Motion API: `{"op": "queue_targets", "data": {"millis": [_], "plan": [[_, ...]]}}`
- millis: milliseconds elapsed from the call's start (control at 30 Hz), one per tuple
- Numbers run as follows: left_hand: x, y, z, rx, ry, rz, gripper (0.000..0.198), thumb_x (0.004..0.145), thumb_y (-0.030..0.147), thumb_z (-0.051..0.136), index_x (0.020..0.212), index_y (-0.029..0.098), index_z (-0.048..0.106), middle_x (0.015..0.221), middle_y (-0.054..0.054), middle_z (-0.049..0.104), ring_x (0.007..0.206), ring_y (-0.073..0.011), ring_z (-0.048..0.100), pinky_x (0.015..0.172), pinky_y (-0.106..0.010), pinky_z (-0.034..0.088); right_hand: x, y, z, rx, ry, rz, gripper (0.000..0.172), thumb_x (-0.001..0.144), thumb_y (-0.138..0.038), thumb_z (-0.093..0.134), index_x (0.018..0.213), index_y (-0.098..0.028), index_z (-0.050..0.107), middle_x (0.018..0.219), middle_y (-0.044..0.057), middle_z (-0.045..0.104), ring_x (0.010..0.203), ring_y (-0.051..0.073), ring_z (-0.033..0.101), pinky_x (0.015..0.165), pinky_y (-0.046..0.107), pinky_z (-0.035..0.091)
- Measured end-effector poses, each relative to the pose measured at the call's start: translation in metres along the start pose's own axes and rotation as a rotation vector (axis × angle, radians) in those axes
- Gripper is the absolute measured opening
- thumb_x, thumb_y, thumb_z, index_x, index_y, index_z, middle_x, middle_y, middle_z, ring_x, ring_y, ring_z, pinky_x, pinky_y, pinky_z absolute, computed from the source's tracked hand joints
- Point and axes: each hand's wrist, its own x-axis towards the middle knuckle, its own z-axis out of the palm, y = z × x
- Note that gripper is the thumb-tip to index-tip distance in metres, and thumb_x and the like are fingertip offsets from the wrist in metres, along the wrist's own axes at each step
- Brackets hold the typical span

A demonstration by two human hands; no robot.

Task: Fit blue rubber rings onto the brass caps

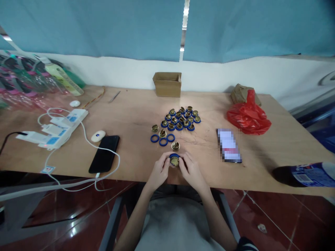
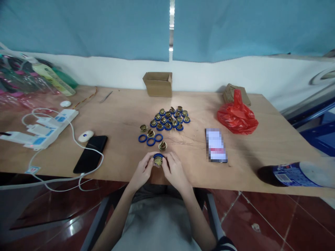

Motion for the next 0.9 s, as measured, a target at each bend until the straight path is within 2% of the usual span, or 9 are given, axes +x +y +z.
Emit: {"op": "queue_targets", "data": {"millis": [233, 400, 533, 667, 733, 900], "plan": [[0.001, 0.002, 0.001, -0.067, -0.028, -0.045, 0.034, 0.106, 0.039, 0.038, 0.130, 0.022, 0.055, 0.117, -0.008, 0.069, 0.091, -0.0171, 0.069, 0.086, -0.032, 0.057, -0.001, 0.001, 0.003, -0.028, 0.025, 0.032, 0.020, 0.103, -0.021, 0.040, 0.091, -0.021, 0.057, 0.090, 0.007, 0.064, 0.088, 0.023, 0.063, 0.081, 0.036, 0.051], [0.002, 0.009, 0.000, -0.168, -0.082, -0.071, 0.036, 0.103, 0.035, 0.046, 0.136, 0.022, 0.053, 0.130, -0.010, 0.066, 0.104, -0.0198, 0.069, 0.091, -0.034, 0.058, -0.001, 0.001, 0.002, 0.030, 0.072, 0.118, 0.022, 0.103, -0.024, 0.041, 0.090, -0.021, 0.058, 0.087, 0.006, 0.065, 0.086, 0.022, 0.064, 0.081, 0.035, 0.051], [0.001, 0.013, 0.000, -0.289, -0.110, -0.093, 0.042, 0.098, 0.031, 0.055, 0.139, 0.023, 0.051, 0.135, -0.010, 0.065, 0.117, -0.0235, 0.067, 0.097, -0.036, 0.057, -0.003, 0.000, 0.000, 0.156, 0.029, 0.138, 0.022, 0.104, -0.027, 0.041, 0.108, -0.021, 0.062, 0.103, 0.007, 0.070, 0.096, 0.021, 0.067, 0.088, 0.035, 0.052], [-0.001, 0.010, 0.000, -0.321, -0.105, -0.093, 0.046, 0.096, 0.028, 0.059, 0.141, 0.023, 0.049, 0.140, -0.012, 0.062, 0.126, -0.0261, 0.063, 0.106, -0.041, 0.053, -0.005, 0.001, -0.001, 0.225, -0.022, 0.119, 0.030, 0.101, -0.023, 0.044, 0.129, -0.023, 0.057, 0.123, 0.009, 0.068, 0.114, 0.022, 0.065, 0.101, 0.039, 0.051], [-0.001, 0.008, 0.000, -0.337, -0.115, -0.090, 0.049, 0.096, 0.028, 0.059, 0.143, 0.022, 0.047, 0.142, -0.013, 0.060, 0.128, -0.0270, 0.062, 0.108, -0.042, 0.052, -0.006, 0.002, 0.000, 0.227, -0.035, 0.108, 0.036, 0.100, -0.020, 0.045, 0.134, -0.024, 0.054, 0.129, 0.009, 0.066, 0.120, 0.023, 0.062, 0.106, 0.041, 0.049], [-0.001, 0.003, 0.001, -0.277, -0.130, -0.056, 0.049, 0.096, 0.026, 0.058, 0.144, 0.021, 0.048, 0.138, -0.013, 0.064, 0.126, -0.0263, 0.064, 0.109, -0.042, 0.051, -0.007, 0.002, 0.001, 0.209, -0.039, 0.070, 0.041, 0.098, -0.016, 0.044, 0.137, -0.024, 0.051, 0.130, 0.010, 0.064, 0.120, 0.023, 0.062, 0.105, 0.042, 0.050]]}}
